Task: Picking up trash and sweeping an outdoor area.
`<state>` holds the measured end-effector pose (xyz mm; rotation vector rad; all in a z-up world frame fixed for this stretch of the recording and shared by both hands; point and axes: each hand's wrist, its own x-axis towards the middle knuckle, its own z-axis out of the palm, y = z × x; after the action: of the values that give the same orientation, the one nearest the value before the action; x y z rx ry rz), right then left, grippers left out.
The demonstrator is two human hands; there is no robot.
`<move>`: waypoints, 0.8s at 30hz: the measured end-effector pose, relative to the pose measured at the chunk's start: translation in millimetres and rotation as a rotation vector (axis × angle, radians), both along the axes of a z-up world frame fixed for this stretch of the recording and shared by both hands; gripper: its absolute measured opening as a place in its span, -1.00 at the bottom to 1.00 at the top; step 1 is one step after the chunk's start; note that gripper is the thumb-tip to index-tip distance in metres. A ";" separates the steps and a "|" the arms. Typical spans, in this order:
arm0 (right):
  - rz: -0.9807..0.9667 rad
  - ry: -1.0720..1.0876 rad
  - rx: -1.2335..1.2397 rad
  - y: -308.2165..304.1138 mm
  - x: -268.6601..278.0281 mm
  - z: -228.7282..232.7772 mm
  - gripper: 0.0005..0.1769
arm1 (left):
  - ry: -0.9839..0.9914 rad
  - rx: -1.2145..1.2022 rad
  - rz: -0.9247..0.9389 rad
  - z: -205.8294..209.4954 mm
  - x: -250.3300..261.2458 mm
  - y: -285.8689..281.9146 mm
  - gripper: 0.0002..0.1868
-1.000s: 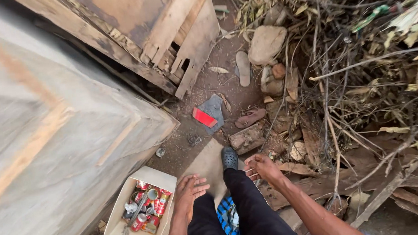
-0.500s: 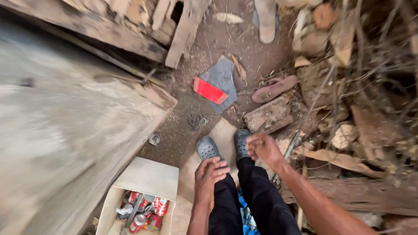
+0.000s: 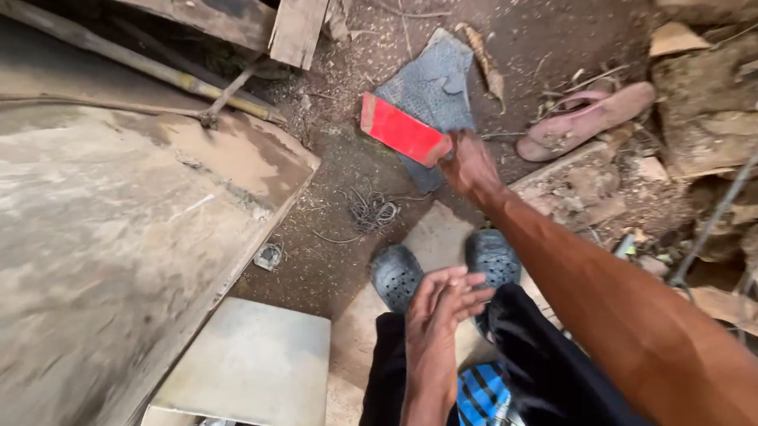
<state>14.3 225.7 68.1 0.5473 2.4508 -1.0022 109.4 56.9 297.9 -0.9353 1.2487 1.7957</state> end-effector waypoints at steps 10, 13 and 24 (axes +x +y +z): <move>0.037 0.074 0.259 -45.7 -13.5 -73.5 -0.41 | 0.051 -0.011 -0.014 2.9 -52.3 -2.3 -0.69; -0.039 0.017 0.193 -37.6 17.0 -145.0 -0.59 | 0.049 -0.019 0.015 -1.1 -47.2 -3.7 -0.69; -0.707 -0.356 -0.961 7.0 71.0 77.6 -0.91 | 0.130 -0.157 0.088 -11.6 -0.1 -15.7 -0.69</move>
<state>85.3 232.8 145.6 1.1084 1.2102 -1.9475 109.3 41.2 286.3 -0.9861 1.4677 1.8728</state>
